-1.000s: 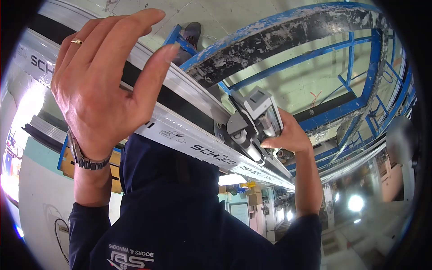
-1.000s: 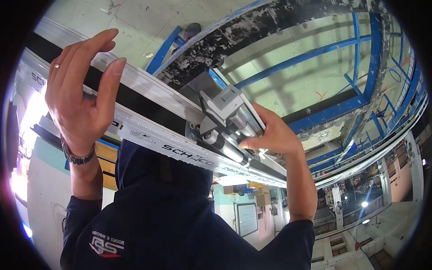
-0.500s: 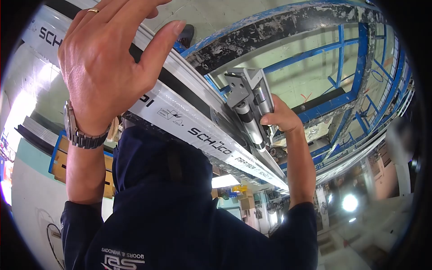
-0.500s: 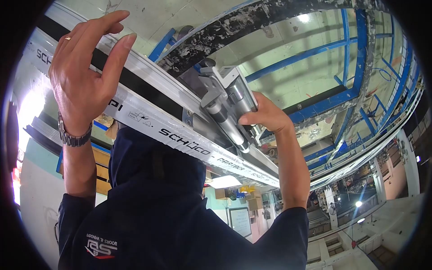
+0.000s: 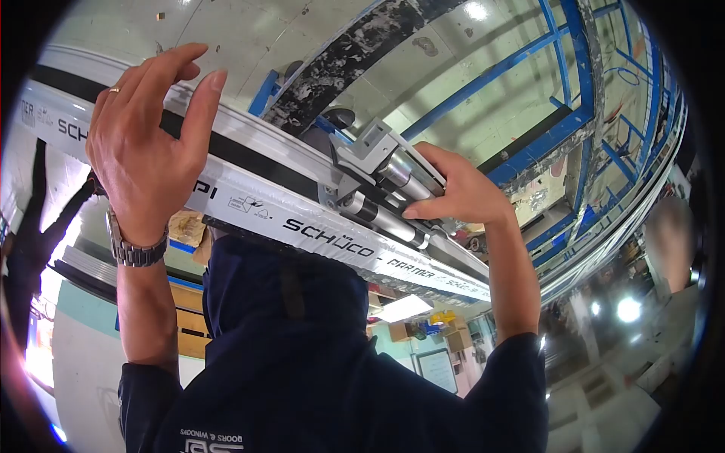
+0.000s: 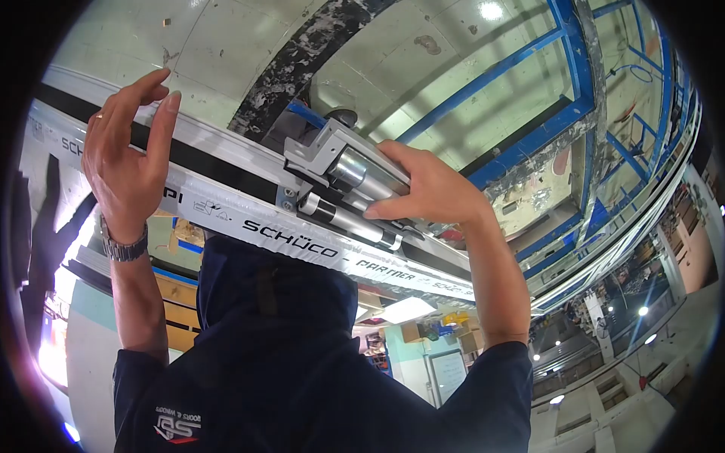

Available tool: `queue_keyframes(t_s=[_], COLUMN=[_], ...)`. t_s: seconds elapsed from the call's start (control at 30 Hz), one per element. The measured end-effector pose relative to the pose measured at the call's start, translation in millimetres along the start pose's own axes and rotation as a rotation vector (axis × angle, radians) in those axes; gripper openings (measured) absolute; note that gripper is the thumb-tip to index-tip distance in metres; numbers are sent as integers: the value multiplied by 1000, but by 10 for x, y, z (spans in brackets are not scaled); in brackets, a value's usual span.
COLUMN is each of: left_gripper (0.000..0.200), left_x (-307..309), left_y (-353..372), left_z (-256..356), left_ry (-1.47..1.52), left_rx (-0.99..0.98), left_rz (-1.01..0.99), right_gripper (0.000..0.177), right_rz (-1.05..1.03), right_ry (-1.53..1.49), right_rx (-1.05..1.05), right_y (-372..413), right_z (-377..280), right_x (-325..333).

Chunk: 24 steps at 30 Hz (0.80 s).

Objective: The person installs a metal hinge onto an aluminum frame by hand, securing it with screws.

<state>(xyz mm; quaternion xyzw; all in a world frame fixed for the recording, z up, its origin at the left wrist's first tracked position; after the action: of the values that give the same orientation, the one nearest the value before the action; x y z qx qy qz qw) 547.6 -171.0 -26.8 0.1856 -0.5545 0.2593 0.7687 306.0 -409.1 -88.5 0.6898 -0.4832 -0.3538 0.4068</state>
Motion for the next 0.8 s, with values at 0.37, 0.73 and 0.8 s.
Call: queue_keyframes(t_s=[0.37, 0.73, 0.8], left_gripper=[25, 22, 21], left_x=[13, -5, -6], left_y=[-69, -111, -114], left_z=[46, 70, 64], left_ry=[-28, -46, -46], left_rx=[-5, -16, -25], left_rz=[-28, -86, -79], right_gripper=[70, 68, 68], right_rz=[47, 170, 226], right_ry=[59, 149, 208], right_rx=[21, 5, -14], right_y=[147, 309, 367], right_z=[-68, -179, -216], right_x=[-39, -115, -165])
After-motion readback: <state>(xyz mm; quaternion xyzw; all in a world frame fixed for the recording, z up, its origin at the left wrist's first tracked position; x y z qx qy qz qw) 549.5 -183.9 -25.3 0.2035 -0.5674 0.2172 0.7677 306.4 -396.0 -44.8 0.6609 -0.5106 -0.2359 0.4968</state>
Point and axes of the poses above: each hand's wrist, its own y-axis away from the middle knuckle, its own x-axis out of the back of the hand, z = x × y, the point moved 5 cm from there along -y, towards the middle knuckle, and after that the axes turned 9 degrees about -x, right-handed, at the moved point
